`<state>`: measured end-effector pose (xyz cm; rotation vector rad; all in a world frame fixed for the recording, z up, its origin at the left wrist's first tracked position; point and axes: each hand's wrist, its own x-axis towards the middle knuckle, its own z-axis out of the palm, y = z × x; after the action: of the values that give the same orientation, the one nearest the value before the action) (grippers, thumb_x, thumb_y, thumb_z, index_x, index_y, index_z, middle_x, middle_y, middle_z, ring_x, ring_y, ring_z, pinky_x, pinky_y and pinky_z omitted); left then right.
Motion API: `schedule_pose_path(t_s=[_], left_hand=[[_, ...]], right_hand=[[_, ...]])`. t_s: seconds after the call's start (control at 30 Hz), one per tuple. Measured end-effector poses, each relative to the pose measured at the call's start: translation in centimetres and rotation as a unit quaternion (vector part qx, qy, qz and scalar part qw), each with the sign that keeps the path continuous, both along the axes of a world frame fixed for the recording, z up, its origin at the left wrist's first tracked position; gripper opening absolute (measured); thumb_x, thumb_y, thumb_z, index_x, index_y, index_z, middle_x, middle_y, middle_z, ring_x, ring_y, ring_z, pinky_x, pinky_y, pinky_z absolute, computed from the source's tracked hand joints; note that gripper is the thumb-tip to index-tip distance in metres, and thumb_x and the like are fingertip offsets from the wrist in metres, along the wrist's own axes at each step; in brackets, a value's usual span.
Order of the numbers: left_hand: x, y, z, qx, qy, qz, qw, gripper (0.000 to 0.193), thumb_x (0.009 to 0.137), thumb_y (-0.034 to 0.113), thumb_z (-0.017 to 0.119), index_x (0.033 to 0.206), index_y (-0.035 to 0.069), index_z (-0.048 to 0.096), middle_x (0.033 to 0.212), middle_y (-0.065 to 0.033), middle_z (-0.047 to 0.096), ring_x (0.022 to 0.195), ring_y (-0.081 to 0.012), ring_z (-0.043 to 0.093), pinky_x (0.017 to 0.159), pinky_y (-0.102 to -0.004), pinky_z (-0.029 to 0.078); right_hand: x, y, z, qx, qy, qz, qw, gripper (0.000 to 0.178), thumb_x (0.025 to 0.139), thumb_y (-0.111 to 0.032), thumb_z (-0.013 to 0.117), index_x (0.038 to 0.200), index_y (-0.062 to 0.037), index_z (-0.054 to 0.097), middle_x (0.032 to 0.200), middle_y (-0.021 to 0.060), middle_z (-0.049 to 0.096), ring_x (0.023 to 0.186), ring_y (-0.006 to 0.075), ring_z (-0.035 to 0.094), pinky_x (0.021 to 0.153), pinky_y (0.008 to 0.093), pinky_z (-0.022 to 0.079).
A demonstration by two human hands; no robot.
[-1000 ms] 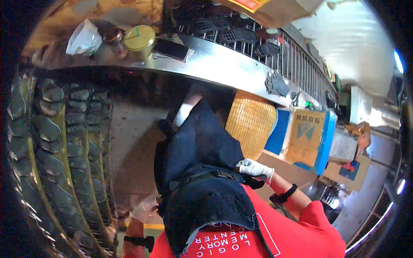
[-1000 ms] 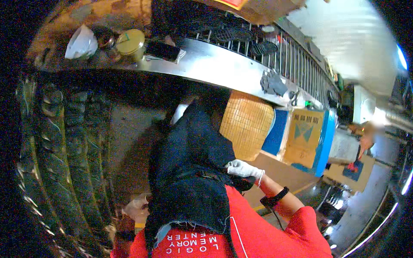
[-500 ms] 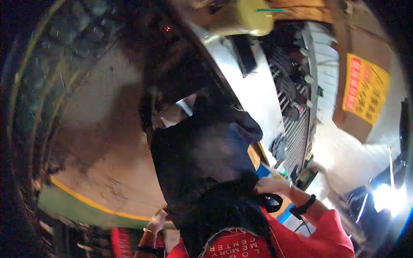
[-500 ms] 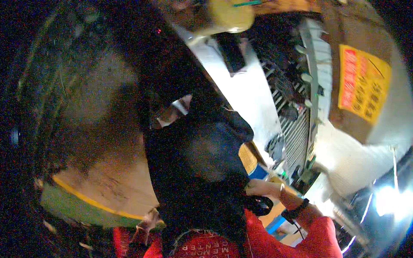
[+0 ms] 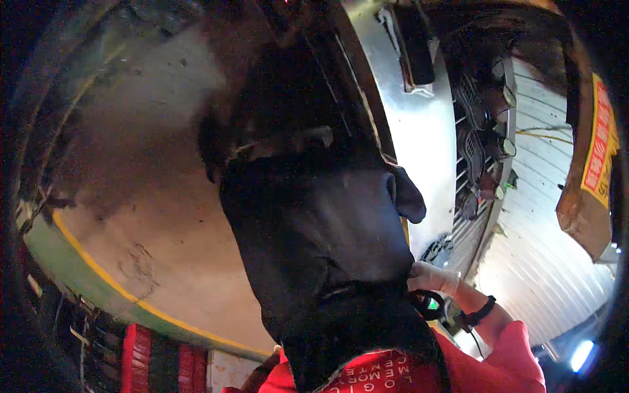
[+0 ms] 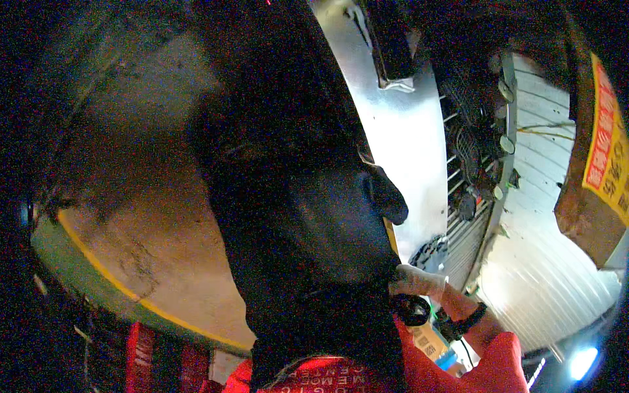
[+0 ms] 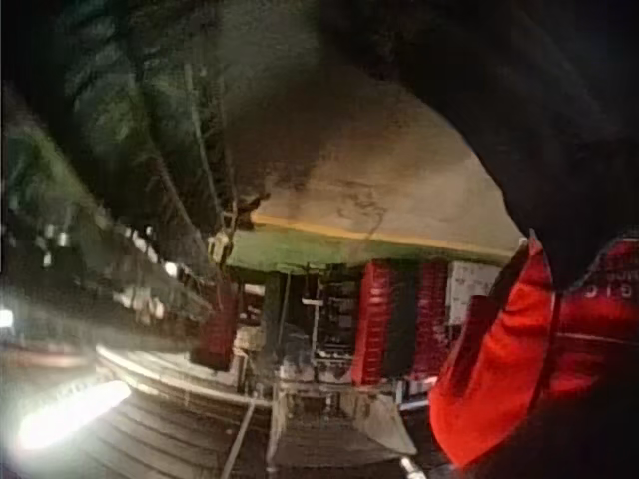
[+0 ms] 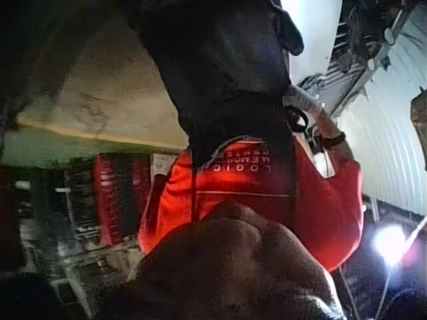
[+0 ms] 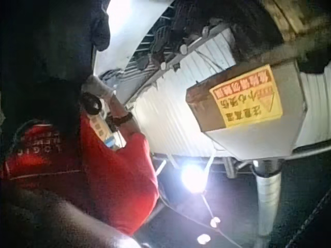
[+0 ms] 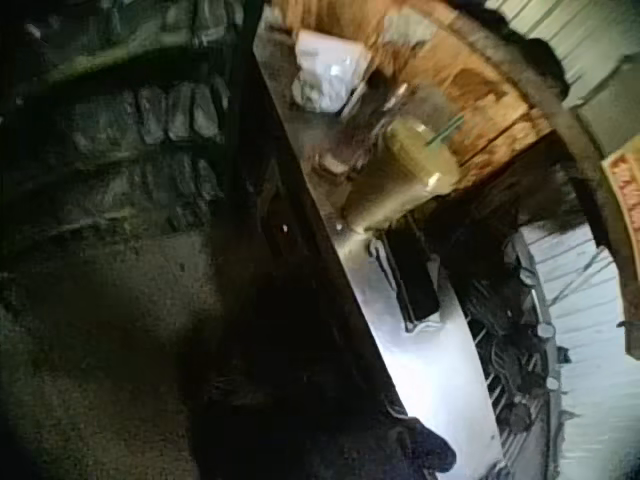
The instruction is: Manually attaching soles to shoe uppers and pressing them together.
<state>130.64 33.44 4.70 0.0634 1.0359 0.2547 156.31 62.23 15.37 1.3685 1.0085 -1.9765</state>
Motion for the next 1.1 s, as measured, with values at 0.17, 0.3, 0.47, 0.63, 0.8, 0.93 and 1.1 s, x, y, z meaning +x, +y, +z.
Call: schedule_pose_path(t_s=[0.17, 0.3, 0.47, 0.63, 0.8, 0.93, 1.1], left_hand=[[-2.1, -13.0, -2.9, 0.108, 0.115, -0.041, 0.987, 0.032, 0.096, 0.028, 0.061, 0.121, 0.008, 0.068, 0.105, -0.0097, 0.074, 0.095, -0.0218, 0.072, 0.081, -0.0415, 0.058], [-0.6, -14.7, -4.7, 0.162, 0.192, -0.07, 0.965, 0.031, 0.096, 0.028, 0.061, 0.118, 0.009, 0.07, 0.102, -0.01, 0.075, 0.095, -0.0214, 0.072, 0.081, -0.0417, 0.057], [-1.7, -16.4, -4.8, 0.197, 0.285, -0.122, 0.93, 0.029, 0.095, 0.027, 0.061, 0.115, 0.009, 0.073, 0.098, -0.0105, 0.076, 0.094, -0.0208, 0.073, 0.082, -0.0419, 0.057], [-10.6, -12.8, -1.9, 0.28, 0.553, -0.239, 0.748, 0.03, 0.095, 0.028, 0.061, 0.112, 0.006, 0.074, 0.097, -0.0135, 0.077, 0.088, -0.0255, 0.073, 0.078, -0.0403, 0.056], [-9.5, -0.9, 5.8, 0.392, 0.784, 0.017, 0.481, 0.033, 0.093, 0.037, 0.068, 0.097, 0.004, 0.066, 0.092, -0.0179, 0.067, 0.085, -0.0317, 0.068, 0.077, -0.0427, 0.053], [-5.7, 1.6, 8.8, 0.383, 0.758, -0.056, 0.525, 0.028, 0.092, 0.029, 0.068, 0.085, 0.004, 0.057, 0.078, -0.0149, 0.061, 0.071, -0.0328, 0.064, 0.068, -0.044, 0.049], [-5.5, -3.9, 8.5, 0.393, 0.604, -0.028, 0.693, 0.017, 0.087, 0.014, 0.063, 0.101, 0.007, 0.067, 0.081, -0.0162, 0.064, 0.072, -0.0321, 0.065, 0.069, -0.0392, 0.052]], right_hand=[[0.4, 1.4, -3.2, 0.115, -0.029, 0.249, 0.961, 0.034, 0.084, -0.031, 0.067, 0.077, 0.0025, 0.069, 0.06, 0.0106, 0.058, 0.06, 0.0145, 0.056, 0.058, 0.0377, 0.044], [2.3, 0.9, -4.9, 0.18, 0.043, 0.268, 0.945, 0.04, 0.087, -0.04, 0.065, 0.08, -0.0014, 0.072, 0.074, 0.0228, 0.068, 0.068, 0.0301, 0.068, 0.066, 0.0451, 0.049], [1.6, 3.4, -2.9, 0.306, 0.141, 0.434, 0.835, 0.037, 0.09, -0.039, 0.061, 0.084, -0.0035, 0.07, 0.077, 0.0203, 0.068, 0.074, 0.0367, 0.068, 0.072, 0.0451, 0.052], [-3.3, 4.7, -0.7, 0.515, 0.302, 0.096, 0.796, 0.027, 0.086, -0.031, 0.066, 0.081, -0.0043, 0.069, 0.074, 0.0197, 0.068, 0.072, 0.0311, 0.069, 0.07, 0.0433, 0.053], [-6.7, 5.1, -3.8, 0.561, 0.127, 0.312, 0.756, 0.035, 0.086, -0.037, 0.068, 0.078, -0.0032, 0.063, 0.073, 0.0209, 0.067, 0.067, 0.0365, 0.066, 0.065, 0.0427, 0.052], [-5.4, 4.7, -4.7, 0.59, 0.265, 0.271, 0.713, 0.035, 0.087, -0.033, 0.07, 0.075, -0.0037, 0.055, 0.067, 0.0207, 0.058, 0.059, 0.0359, 0.057, 0.059, 0.0442, 0.045], [-2.2, 1.5, -2.4, 0.523, 0.288, 0.259, 0.759, 0.026, 0.091, -0.021, 0.064, 0.076, -0.0041, 0.052, 0.061, 0.014, 0.046, 0.056, 0.0234, 0.045, 0.056, 0.0404, 0.039]])
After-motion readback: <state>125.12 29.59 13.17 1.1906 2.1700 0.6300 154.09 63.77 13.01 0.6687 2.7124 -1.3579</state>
